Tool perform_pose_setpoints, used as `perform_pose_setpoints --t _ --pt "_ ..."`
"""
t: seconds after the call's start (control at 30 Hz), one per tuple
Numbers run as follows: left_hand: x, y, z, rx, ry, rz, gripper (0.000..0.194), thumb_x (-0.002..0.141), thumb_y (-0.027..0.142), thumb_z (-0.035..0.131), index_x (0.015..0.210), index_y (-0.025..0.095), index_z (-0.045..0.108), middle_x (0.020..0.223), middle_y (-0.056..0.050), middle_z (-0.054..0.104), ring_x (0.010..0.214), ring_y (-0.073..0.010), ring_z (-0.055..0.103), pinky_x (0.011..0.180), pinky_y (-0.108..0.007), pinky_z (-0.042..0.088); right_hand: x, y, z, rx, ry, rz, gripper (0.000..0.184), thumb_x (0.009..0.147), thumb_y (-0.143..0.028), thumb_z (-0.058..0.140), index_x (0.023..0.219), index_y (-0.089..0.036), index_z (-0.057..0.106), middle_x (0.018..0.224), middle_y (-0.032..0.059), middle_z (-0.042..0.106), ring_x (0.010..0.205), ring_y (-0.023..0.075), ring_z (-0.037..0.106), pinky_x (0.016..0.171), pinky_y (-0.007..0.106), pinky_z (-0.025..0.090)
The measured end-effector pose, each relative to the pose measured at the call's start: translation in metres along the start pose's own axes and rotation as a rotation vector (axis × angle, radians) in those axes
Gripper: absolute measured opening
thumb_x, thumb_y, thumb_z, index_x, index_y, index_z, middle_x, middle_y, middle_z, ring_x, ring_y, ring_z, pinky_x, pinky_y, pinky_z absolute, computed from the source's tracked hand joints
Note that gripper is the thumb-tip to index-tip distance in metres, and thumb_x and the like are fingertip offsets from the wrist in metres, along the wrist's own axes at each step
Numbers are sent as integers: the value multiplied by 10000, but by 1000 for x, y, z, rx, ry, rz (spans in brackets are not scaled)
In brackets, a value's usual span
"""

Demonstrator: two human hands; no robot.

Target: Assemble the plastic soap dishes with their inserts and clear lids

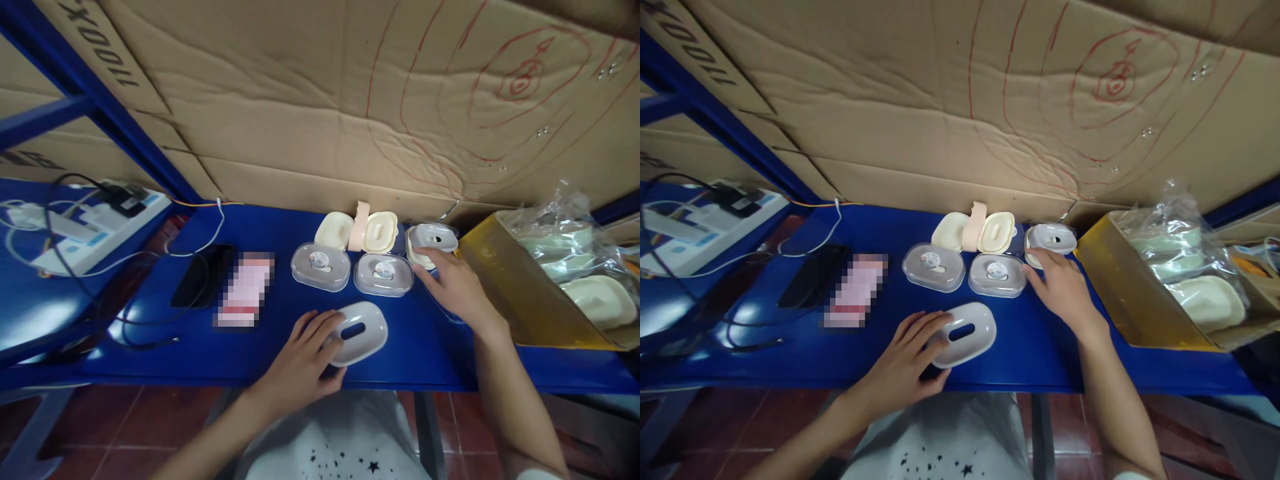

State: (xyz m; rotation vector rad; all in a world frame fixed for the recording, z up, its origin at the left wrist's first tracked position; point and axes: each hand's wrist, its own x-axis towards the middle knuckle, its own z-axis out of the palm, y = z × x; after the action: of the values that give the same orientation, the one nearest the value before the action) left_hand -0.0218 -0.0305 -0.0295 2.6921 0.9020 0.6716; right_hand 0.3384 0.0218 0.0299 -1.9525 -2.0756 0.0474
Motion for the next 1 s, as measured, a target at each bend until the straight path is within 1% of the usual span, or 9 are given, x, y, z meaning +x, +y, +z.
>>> perform_pose_setpoints --t 0.1,0.23,0.4,0.5,0.57,0.67,0.73,0.87,1.0 --pt "-1 -3 1 -27 23 -2 127 952 214 644 1078 219 654 1455 -81 691 1464 -293 554 1296 -573 335 51 -27 14 153 -91 130 582 1053 -603 543 1503 -235 583 1260 138 793 1117 362 759 963 486 563" --pt "-7 -6 1 -63 23 -10 96 980 200 615 1068 229 639 1359 -56 748 1445 -265 583 1307 -559 305 103 -25 39 232 -65 269 664 942 -577 715 1444 -162 586 992 125 806 975 357 762 905 472 562" --pt "-17 -12 -4 -95 18 -37 140 1003 182 605 1123 239 650 1238 -34 781 1409 -246 610 1310 -557 278 111 -13 41 338 31 303 692 935 -490 690 1468 -98 488 1009 124 780 879 272 745 815 410 591" --pt "-20 -18 -8 -78 52 -52 160 1028 231 649 1186 241 668 1193 -30 790 1354 -243 646 1313 -556 261 71 -20 23 372 170 251 593 986 -420 594 1499 -147 473 1143 131 760 969 259 734 884 424 594" --pt "-21 -21 -10 -46 70 -65 169 1034 250 671 1202 246 685 1172 -28 796 1312 -241 671 1314 -549 266 25 -30 8 314 309 54 402 1001 -381 590 1367 -221 630 1161 107 762 1016 278 723 940 456 573" --pt "-22 -23 -12 -8 89 -75 155 1044 246 663 1194 251 703 1252 -44 783 1324 -248 669 1328 -558 239 -56 -47 -1 139 271 -294 273 1012 -281 646 1275 -313 712 1123 55 780 997 272 715 934 449 535" --pt "-22 -22 -12 20 99 -93 174 1051 266 655 1217 251 702 1409 -83 722 1395 -283 626 1332 -605 208 -103 -57 5 89 216 -419 294 1002 -181 677 1258 -321 709 1063 25 782 977 242 715 921 421 516" --pt "-21 -19 -12 52 69 -167 281 1049 309 661 1321 237 669 1640 -178 510 1519 -393 501 1242 -700 341 -157 -66 33 68 159 -425 286 1012 -105 648 1237 -265 721 1044 38 788 958 223 718 938 420 502" --pt "-24 -23 -12 51 112 -234 325 1068 267 639 1390 225 621 1687 -215 402 1557 -433 441 1145 -680 495 -162 -70 52 99 123 -362 414 1040 -98 589 1392 -290 692 1125 36 811 1031 224 738 986 432 503"
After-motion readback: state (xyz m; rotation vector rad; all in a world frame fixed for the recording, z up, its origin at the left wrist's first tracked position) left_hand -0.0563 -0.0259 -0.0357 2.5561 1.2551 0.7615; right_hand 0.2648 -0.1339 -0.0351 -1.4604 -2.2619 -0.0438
